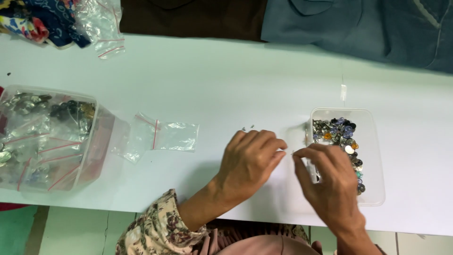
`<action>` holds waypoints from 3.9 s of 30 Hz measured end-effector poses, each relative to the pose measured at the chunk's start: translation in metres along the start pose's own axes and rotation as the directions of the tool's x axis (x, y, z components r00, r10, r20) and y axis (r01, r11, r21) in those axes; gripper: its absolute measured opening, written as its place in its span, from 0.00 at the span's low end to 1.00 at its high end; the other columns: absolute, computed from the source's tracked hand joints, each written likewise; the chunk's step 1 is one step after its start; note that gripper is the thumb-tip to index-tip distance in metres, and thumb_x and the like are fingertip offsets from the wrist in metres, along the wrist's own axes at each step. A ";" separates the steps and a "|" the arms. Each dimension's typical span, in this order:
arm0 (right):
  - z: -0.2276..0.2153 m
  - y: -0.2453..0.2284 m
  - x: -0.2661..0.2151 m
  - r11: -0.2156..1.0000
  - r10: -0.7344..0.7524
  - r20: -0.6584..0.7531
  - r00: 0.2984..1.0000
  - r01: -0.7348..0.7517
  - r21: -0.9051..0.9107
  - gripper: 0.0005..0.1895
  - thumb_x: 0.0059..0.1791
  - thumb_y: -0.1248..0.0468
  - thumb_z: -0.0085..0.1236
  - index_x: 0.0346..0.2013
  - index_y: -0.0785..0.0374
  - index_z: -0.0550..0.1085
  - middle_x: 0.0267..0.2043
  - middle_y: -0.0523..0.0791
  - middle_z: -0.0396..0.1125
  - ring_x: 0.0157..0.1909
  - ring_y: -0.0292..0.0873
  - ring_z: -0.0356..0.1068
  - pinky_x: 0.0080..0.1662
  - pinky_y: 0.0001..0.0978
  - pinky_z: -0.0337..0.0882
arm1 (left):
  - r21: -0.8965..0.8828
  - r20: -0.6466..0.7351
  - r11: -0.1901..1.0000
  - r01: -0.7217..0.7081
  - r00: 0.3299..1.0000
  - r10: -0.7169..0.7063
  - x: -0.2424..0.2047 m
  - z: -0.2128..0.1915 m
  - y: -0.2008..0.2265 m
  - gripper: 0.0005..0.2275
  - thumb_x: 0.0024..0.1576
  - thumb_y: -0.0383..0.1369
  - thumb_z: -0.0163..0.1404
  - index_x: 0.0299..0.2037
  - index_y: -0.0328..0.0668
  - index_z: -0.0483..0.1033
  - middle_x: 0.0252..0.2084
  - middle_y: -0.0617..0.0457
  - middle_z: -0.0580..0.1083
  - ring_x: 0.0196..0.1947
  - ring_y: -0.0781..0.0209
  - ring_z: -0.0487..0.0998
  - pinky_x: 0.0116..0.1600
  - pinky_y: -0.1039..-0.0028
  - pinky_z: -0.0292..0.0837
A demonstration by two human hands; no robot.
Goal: The person picks up several small silver buttons from a table and places them one by one into a small plastic container.
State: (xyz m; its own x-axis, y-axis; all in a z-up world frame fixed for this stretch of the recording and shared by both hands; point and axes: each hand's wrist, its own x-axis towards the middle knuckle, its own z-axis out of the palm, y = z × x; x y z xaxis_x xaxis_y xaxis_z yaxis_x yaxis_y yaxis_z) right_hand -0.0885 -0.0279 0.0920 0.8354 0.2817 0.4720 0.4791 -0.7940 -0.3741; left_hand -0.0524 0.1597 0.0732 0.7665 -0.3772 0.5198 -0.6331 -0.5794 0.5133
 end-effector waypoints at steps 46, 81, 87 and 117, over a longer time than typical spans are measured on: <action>-0.034 0.020 -0.038 0.972 0.085 0.234 0.969 -0.132 0.195 0.13 0.47 0.71 0.60 0.47 0.64 0.78 0.44 0.50 0.75 0.43 0.43 0.78 0.50 0.31 0.81 | 0.070 0.106 0.998 0.005 0.994 -0.013 0.023 0.035 0.011 0.11 0.54 0.23 0.61 0.46 0.40 0.80 0.42 0.50 0.78 0.37 0.53 0.78 0.42 0.64 0.67; 0.006 0.105 -0.048 0.869 0.478 0.170 0.862 -0.435 -0.238 0.04 0.51 0.62 0.62 0.39 0.56 0.82 0.41 0.43 0.71 0.51 0.45 0.72 0.49 0.32 0.74 | 0.302 0.378 0.942 -0.143 0.925 0.019 0.039 0.140 0.034 0.04 0.45 0.28 0.62 0.24 0.38 0.81 0.36 0.42 0.74 0.40 0.49 0.70 0.47 0.59 0.58; 0.003 0.102 -0.044 0.869 0.483 0.154 0.862 -0.452 -0.201 0.09 0.55 0.57 0.61 0.38 0.59 0.82 0.40 0.44 0.72 0.50 0.46 0.73 0.48 0.33 0.75 | 0.276 0.286 0.946 -0.168 0.955 0.086 0.046 0.128 0.030 0.05 0.45 0.27 0.63 0.27 0.33 0.82 0.42 0.39 0.74 0.43 0.48 0.72 0.54 0.58 0.61; 0.103 -0.007 0.021 0.978 0.200 0.108 0.974 -0.206 0.043 0.05 0.54 0.71 0.57 0.42 0.69 0.79 0.39 0.51 0.70 0.37 0.45 0.74 0.37 0.33 0.77 | 0.114 0.119 0.939 0.324 0.934 -0.337 -0.043 0.013 -0.079 0.07 0.60 0.32 0.54 0.39 0.39 0.84 0.43 0.43 0.77 0.48 0.47 0.79 0.50 0.59 0.72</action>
State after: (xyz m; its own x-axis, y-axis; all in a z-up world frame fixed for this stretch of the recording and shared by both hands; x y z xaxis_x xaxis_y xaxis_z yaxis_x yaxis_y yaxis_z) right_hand -0.0463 0.0389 0.0226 0.9385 0.1734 0.2987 0.3081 -0.8112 -0.4971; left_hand -0.0344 0.2124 0.0012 0.9420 -0.2427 0.2316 -0.3337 -0.7486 0.5729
